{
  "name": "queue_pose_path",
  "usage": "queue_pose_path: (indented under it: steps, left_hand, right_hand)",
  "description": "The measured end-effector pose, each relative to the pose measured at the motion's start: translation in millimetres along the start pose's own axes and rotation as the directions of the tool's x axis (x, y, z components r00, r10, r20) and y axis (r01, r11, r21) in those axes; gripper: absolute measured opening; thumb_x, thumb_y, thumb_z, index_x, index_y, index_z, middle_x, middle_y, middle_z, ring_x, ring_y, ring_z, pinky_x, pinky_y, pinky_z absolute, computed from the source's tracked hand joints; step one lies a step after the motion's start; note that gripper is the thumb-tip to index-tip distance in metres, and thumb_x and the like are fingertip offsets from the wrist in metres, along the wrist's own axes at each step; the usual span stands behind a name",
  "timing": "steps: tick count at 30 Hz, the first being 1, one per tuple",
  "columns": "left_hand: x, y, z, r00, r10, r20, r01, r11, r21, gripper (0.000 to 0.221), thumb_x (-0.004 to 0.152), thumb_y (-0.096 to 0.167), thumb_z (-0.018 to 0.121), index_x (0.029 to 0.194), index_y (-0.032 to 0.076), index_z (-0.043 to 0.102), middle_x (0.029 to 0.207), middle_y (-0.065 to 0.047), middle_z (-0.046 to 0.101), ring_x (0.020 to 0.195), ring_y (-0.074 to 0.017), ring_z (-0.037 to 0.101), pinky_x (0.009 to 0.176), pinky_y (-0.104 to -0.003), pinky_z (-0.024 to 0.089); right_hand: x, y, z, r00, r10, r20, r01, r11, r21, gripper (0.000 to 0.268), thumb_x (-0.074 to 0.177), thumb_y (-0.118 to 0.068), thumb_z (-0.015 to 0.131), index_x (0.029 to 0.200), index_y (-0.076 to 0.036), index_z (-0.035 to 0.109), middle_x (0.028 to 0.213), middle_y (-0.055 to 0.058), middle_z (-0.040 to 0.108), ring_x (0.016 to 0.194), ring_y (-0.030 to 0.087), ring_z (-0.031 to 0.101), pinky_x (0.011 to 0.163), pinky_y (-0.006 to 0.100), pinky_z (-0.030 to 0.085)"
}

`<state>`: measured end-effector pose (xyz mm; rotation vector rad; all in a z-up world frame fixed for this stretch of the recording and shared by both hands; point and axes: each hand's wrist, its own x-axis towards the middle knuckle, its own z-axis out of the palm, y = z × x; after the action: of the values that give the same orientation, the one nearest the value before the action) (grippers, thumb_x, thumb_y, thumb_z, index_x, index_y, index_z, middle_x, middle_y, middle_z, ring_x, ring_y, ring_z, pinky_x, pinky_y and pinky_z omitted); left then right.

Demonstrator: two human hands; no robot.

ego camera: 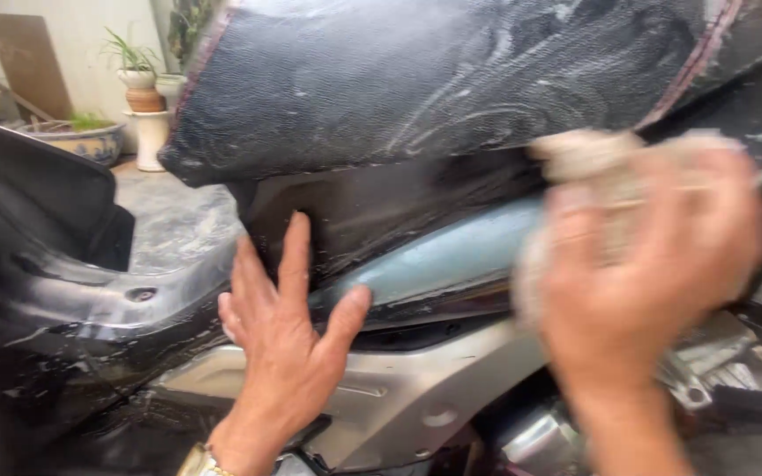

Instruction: The person scrubs the body panels, footrest, and seat of a scooter using a soapy cloth. They repeatedly dip the cloth into a red bucket of soapy water to clean various parts of the vehicle.

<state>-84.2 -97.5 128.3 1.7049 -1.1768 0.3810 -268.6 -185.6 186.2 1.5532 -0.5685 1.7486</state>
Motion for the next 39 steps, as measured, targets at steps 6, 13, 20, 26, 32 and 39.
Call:
queue_pose_path:
  steps: [6,13,20,26,32,39]
  left_hand:
    - [-0.8,5.7,9.5,1.0,0.026,-0.002,-0.026,0.999,0.021,0.079,0.074,0.048,0.051,0.141,0.028,0.014,0.14,-0.032,0.004,0.132,-0.041,0.003,0.095,-0.058,0.003]
    - [-5.7,-7.4,17.0,0.993,0.115,-0.009,-0.112,0.98,0.167,0.089,0.068,0.065,0.05,0.141,0.029,0.014,0.14,-0.033,-0.003,0.13,-0.0454,0.002,0.094,-0.061,0.005]
    - [-1.1,-12.3,12.1,0.984,0.179,-0.02,-0.169,0.955,0.244,0.095,0.063,0.062,0.056,0.142,0.027,0.016,0.138,-0.036,0.004,0.13,-0.0455,0.008,0.094,-0.055,0.013]
    - [-5.7,-14.9,9.9,0.985,0.173,0.029,-0.175,0.958,0.227,0.103,0.064,0.064,0.061,0.143,0.022,0.01,0.138,-0.036,-0.003,0.13,-0.0463,0.001,0.095,-0.059,0.007]
    - [-7.1,-20.1,0.4,0.985,0.17,0.036,-0.174,0.965,0.196,0.098,0.066,0.058,0.063,0.142,0.024,0.012,0.142,-0.032,-0.003,0.134,-0.039,0.0,0.095,-0.057,0.011]
    - [-8.0,-35.4,-7.8,0.979,0.193,0.062,-0.202,0.954,0.22,0.102,0.06,0.045,0.07,0.142,0.021,0.014,0.147,-0.022,-0.001,0.131,-0.0401,0.01,0.095,-0.058,0.01]
  right_hand:
    - [-8.2,-9.8,-1.4,0.955,-0.196,0.222,0.175,0.978,0.111,0.039,0.084,-0.049,0.051,0.102,-0.016,0.063,0.119,0.01,0.053,0.109,0.032,0.044,0.089,0.054,0.023]
    - [-6.9,33.2,4.9,0.994,0.109,0.009,-0.108,0.992,-0.067,0.038,0.1,-0.024,0.057,0.117,0.01,0.06,0.124,0.029,0.043,0.115,0.044,0.042,0.095,0.052,0.032]
    - [5.6,-24.9,0.0,0.952,-0.136,0.276,0.1,0.985,0.139,0.041,0.081,-0.053,0.053,0.101,-0.019,0.063,0.12,0.006,0.052,0.114,0.03,0.042,0.094,0.06,0.02]
    - [-5.0,-2.8,9.6,0.984,0.173,-0.039,-0.176,0.976,-0.126,0.037,0.097,-0.024,0.062,0.108,0.012,0.061,0.118,0.023,0.045,0.106,0.038,0.043,0.086,0.047,0.034]
    - [-8.0,-48.2,5.3,0.935,-0.142,0.326,0.113,0.988,0.106,0.043,0.075,-0.052,0.066,0.101,-0.017,0.064,0.123,0.007,0.049,0.112,0.03,0.044,0.094,0.057,0.025]
    - [-0.3,-75.3,14.0,0.989,0.141,0.054,-0.143,0.989,0.044,0.033,0.087,-0.023,0.06,0.104,0.005,0.057,0.11,0.02,0.053,0.099,0.034,0.048,0.086,0.045,0.03]
